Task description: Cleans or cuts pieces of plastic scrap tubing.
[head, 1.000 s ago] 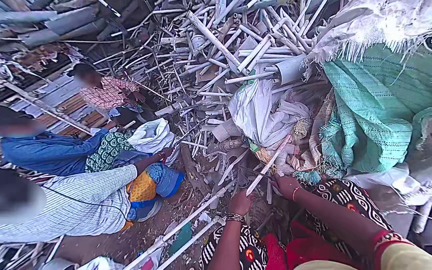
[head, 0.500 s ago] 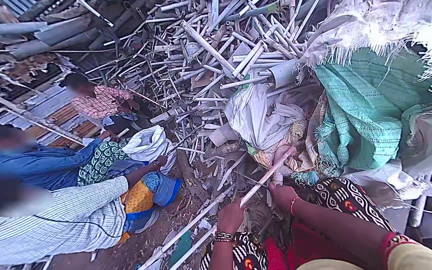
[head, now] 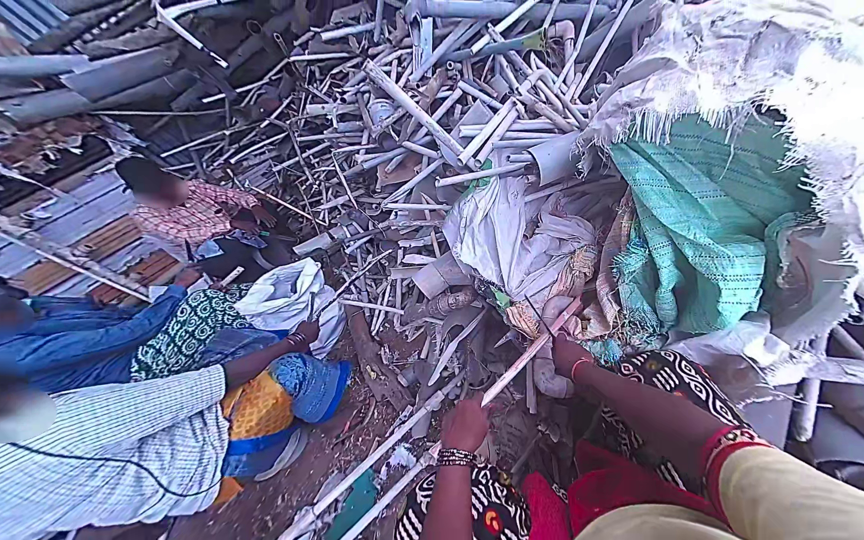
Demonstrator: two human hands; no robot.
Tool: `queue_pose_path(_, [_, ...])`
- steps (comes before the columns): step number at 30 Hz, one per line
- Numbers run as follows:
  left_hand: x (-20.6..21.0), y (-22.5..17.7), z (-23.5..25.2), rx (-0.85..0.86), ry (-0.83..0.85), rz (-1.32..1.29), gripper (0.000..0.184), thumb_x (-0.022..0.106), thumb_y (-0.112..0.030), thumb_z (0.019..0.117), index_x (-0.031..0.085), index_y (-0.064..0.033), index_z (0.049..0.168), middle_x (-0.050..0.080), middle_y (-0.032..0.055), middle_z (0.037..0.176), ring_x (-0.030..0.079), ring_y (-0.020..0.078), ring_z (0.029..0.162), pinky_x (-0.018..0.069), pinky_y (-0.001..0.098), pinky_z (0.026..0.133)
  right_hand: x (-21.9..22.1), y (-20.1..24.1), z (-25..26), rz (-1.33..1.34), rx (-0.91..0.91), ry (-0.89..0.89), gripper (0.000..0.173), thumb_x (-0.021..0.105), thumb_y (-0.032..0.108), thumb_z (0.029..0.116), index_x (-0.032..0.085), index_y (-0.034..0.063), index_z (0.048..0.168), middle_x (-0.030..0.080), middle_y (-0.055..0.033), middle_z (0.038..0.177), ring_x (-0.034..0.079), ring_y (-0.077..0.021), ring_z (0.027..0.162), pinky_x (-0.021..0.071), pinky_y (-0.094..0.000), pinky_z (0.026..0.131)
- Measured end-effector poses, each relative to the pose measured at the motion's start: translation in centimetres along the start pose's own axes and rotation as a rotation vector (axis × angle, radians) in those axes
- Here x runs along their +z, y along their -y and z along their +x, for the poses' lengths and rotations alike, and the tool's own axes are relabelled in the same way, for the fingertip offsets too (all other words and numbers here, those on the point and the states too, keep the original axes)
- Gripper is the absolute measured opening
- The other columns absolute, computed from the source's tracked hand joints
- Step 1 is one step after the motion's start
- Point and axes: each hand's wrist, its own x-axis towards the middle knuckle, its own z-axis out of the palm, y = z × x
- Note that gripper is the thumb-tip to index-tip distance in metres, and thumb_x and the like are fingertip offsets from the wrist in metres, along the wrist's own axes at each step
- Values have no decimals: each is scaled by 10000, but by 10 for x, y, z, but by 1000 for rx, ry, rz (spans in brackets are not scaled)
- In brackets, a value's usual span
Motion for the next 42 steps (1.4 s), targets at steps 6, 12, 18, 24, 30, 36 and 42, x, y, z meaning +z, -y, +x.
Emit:
queue_pose_path(6, [1,24,7,-25,70,-124,496,430,-435,1115,618,-62,1382,653,224,1354,600,397,1307,440,624,1093,53,4,-58,-234,-257,99,454,445,119,1080,347,43,1516,641,-291,1261,653,-492,1159,531,-641,916])
queue_pose_path(12, [8,22,13,24,90,-136,513,405,-444,1119,639,-39,1330,656,233,1328,603,393,1292,437,619,1087,-9,-44,11,-173,-7,-36,481,479,158,1063,375,47,1519,637,-291,1314,629,-483,1229,519,-644,957])
queue_pose_path(18, [0,26,19,26,116,-174,523,404,-431,1123,635,-2,1314,655,258,1300,611,407,1260,437,624,1072,9,1,-12,-2,-27,41,468,408,268,1098,388,23,1497,621,-255,1362,623,-408,1275,509,-599,1008])
queue_pose_path(24, [1,35,26,32,127,-189,528,414,-439,1119,638,2,1305,638,263,1329,587,405,1296,422,616,1098,42,26,-64,-191,-280,109,468,457,128,1073,358,49,1523,655,-288,1255,651,-492,1169,526,-656,913])
queue_pose_path(30, [0,33,21,38,109,-166,527,413,-435,1120,639,-9,1332,635,253,1354,579,402,1318,411,610,1117,-29,-43,21,-114,83,-20,617,568,179,1011,340,23,1563,601,-272,1393,602,-442,1287,496,-635,999])
queue_pose_path(36, [-8,30,21,9,114,-100,523,420,-434,1118,630,-1,1324,638,257,1346,585,410,1310,426,624,1092,23,2,-9,250,-103,110,563,333,399,1138,460,-66,1429,596,-303,1352,605,-406,1274,463,-552,1068])
queue_pose_path(42, [-6,32,21,8,115,-87,520,434,-452,1111,646,-23,1315,655,252,1319,597,404,1295,430,621,1086,25,-26,6,246,-42,59,619,300,470,1130,483,-32,1441,597,-283,1381,576,-411,1323,443,-583,1087])
